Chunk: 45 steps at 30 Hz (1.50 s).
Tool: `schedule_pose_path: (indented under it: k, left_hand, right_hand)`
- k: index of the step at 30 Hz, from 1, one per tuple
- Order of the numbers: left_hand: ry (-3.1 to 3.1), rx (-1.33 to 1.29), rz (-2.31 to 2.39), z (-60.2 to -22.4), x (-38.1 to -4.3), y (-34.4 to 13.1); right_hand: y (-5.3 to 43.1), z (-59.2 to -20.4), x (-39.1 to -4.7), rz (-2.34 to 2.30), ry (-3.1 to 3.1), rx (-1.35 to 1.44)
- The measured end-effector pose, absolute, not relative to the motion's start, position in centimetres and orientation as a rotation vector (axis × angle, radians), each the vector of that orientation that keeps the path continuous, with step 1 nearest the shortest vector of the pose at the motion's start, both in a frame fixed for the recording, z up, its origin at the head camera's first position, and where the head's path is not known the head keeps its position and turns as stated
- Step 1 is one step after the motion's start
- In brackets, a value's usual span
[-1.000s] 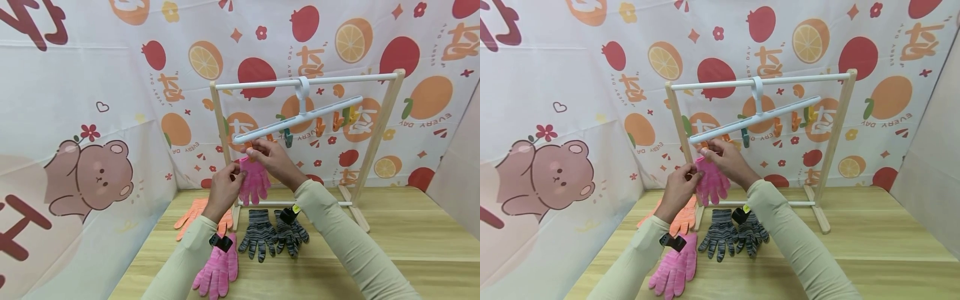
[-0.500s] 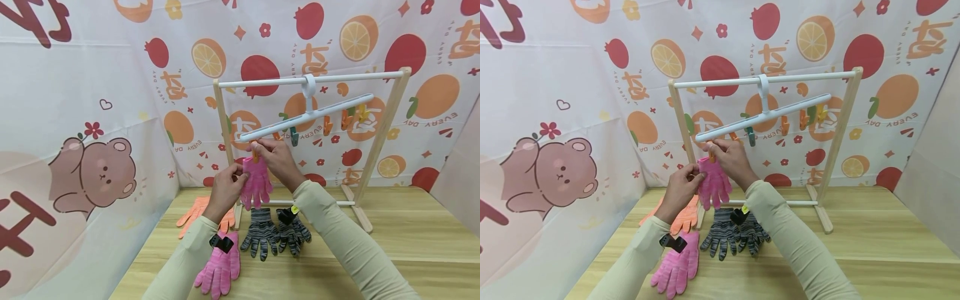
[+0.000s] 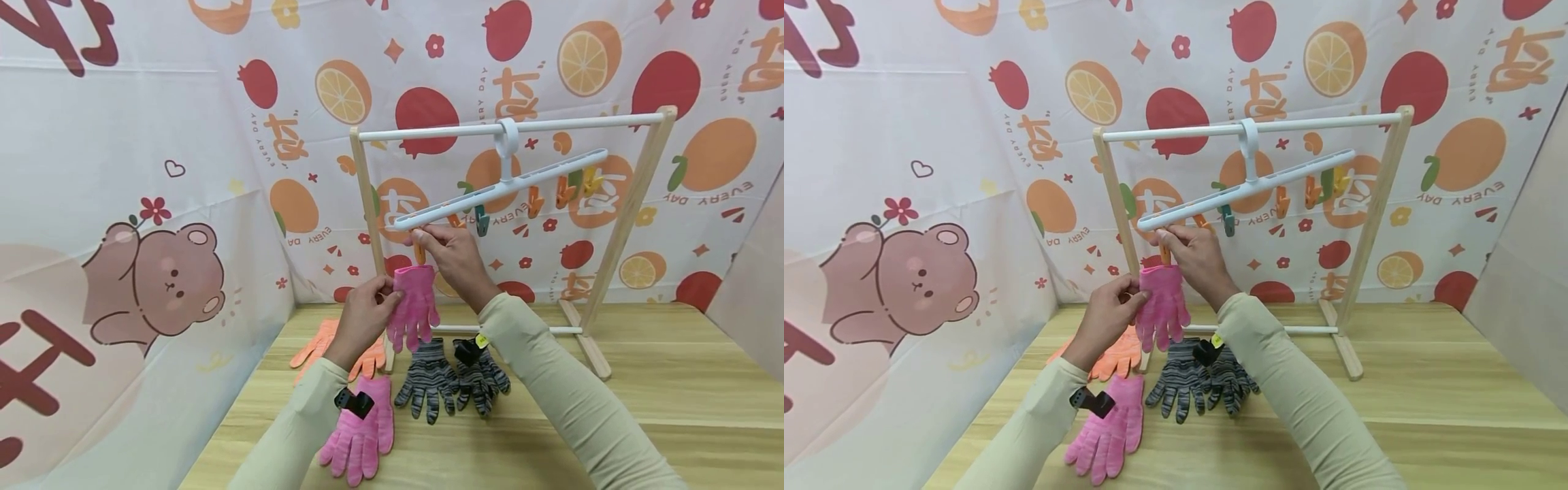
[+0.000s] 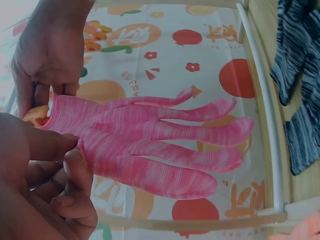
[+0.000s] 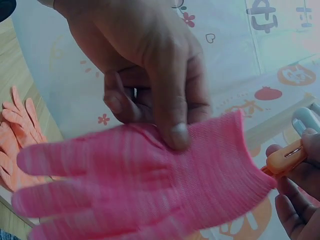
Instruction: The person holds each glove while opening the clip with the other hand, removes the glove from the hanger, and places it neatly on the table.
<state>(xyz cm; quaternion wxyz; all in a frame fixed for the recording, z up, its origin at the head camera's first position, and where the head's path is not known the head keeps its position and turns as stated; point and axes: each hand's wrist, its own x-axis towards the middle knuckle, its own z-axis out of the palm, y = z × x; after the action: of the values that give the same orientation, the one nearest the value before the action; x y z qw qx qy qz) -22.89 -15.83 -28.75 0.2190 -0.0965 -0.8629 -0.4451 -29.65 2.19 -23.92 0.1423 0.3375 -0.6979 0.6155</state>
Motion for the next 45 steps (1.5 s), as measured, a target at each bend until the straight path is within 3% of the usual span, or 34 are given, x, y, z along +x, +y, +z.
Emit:
schedule_pose_path:
  k: [45]
  left_hand:
    - [-2.437,-0.153,-1.303,-29.6,-21.5,-19.7]
  right_hand:
    - [2.5,-23.9,-29.8,1.777,-2.09,0.891]
